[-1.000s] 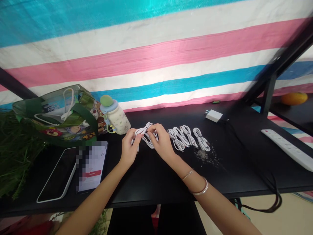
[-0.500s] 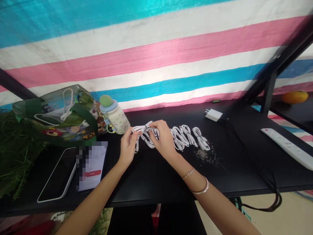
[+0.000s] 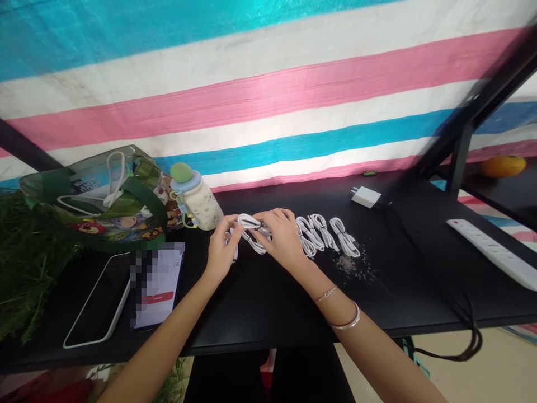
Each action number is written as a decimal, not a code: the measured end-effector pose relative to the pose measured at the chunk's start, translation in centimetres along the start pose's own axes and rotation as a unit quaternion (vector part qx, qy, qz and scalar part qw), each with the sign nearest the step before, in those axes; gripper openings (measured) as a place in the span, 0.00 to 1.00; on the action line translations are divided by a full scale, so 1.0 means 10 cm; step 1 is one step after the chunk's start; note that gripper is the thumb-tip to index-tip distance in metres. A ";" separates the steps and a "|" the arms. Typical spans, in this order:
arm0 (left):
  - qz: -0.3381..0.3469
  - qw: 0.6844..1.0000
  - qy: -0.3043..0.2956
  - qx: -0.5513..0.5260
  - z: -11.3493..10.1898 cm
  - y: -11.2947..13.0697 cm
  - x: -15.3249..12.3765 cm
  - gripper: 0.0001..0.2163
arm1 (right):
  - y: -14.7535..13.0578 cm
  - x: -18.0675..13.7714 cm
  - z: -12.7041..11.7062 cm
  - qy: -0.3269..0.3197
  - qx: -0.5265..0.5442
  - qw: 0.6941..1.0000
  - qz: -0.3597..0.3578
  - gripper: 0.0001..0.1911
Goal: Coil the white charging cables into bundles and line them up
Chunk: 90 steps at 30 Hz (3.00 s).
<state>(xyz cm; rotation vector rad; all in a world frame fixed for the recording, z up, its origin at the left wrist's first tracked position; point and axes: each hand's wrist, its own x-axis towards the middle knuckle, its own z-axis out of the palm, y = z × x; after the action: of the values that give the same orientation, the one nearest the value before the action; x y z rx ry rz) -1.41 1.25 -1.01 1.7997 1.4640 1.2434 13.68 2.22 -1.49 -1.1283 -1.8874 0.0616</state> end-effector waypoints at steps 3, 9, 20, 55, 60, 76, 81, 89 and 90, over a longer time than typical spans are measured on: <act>-0.003 1.000 -0.012 0.020 0.01 0.02 -0.01 0.10 | 0.07 0.03 -0.06 0.001 -0.004 0.998 0.055 0.07; 0.061 0.989 -0.082 0.111 0.02 0.04 -0.04 0.13 | 0.31 0.04 -0.15 -0.037 -0.034 0.987 0.154 0.13; 0.131 0.961 -0.159 0.183 0.04 0.03 -0.02 0.08 | 0.36 0.00 -0.08 -0.012 -0.151 0.984 0.099 0.13; 0.057 0.942 -0.152 0.295 -0.06 0.09 0.03 0.07 | 0.29 -0.02 -0.11 -0.060 -0.234 0.964 0.108 0.13; 0.054 0.944 -0.150 0.290 -0.06 0.07 0.03 0.09 | 0.30 -0.04 -0.09 -0.049 -0.261 0.960 0.091 0.13; 0.071 0.951 -0.150 0.260 -0.07 0.06 0.06 0.11 | 0.23 -0.02 0.00 0.004 -0.193 0.981 0.000 0.09; 0.081 0.955 -0.145 0.247 -0.07 0.04 0.05 0.11 | 0.26 0.00 0.00 0.015 -0.171 0.985 0.005 0.10; 0.085 0.957 -0.143 0.238 -0.08 0.04 0.07 0.11 | 0.29 0.02 0.01 0.043 -0.151 0.987 0.011 0.10; 0.084 0.957 -0.144 0.239 -0.08 0.04 0.08 0.11 | 0.29 0.02 0.00 0.042 -0.148 0.988 0.015 0.09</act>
<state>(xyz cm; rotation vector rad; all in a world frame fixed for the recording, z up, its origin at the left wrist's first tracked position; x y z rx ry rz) -1.93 1.72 -0.03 2.3475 1.5526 0.6862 15.59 4.11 -2.67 -1.3369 -1.8439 -0.2545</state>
